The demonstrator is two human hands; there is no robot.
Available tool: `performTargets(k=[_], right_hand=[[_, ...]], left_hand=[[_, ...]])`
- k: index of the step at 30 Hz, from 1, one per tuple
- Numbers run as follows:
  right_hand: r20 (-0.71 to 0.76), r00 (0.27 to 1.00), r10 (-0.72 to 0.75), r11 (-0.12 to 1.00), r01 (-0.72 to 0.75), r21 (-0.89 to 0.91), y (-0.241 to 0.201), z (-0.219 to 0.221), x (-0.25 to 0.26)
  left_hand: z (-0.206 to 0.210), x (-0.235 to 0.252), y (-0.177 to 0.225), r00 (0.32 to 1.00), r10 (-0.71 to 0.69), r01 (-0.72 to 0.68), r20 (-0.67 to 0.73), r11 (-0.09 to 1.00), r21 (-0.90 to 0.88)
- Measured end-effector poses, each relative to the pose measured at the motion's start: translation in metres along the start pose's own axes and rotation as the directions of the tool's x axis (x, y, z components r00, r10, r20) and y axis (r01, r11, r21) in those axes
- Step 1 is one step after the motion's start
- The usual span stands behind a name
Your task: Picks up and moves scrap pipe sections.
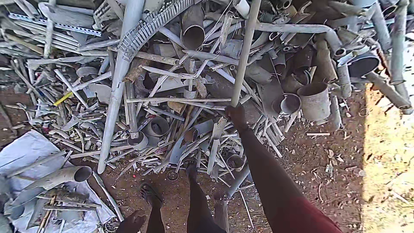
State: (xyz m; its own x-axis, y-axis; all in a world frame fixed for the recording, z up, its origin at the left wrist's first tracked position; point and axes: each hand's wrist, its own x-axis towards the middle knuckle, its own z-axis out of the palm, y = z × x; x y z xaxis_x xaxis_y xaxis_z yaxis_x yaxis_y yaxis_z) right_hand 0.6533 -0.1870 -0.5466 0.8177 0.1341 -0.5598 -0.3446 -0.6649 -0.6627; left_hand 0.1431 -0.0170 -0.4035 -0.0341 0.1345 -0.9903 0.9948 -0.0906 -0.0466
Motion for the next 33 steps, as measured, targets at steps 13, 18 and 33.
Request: performTargets(k=[13,18,33], right_hand=[[0.88,0.454,0.144,0.847,-0.516,0.128,0.049,0.133,-0.37],[0.928,0.369,0.046,0.993,0.084,-0.082,0.044,0.138,-0.275],[0.334,0.843,-0.422,0.39,0.501,-0.773,-0.032,0.182,0.02]], left_hand=[[-0.027,0.043,0.186,0.879,0.202,-0.449,-0.431,0.653,-0.61],[-0.05,0.038,0.096,0.867,0.065,-0.447,-0.494,0.538,-0.714],[0.025,0.057,-0.088,0.904,-0.111,-0.123,-0.414,0.858,-0.499]])
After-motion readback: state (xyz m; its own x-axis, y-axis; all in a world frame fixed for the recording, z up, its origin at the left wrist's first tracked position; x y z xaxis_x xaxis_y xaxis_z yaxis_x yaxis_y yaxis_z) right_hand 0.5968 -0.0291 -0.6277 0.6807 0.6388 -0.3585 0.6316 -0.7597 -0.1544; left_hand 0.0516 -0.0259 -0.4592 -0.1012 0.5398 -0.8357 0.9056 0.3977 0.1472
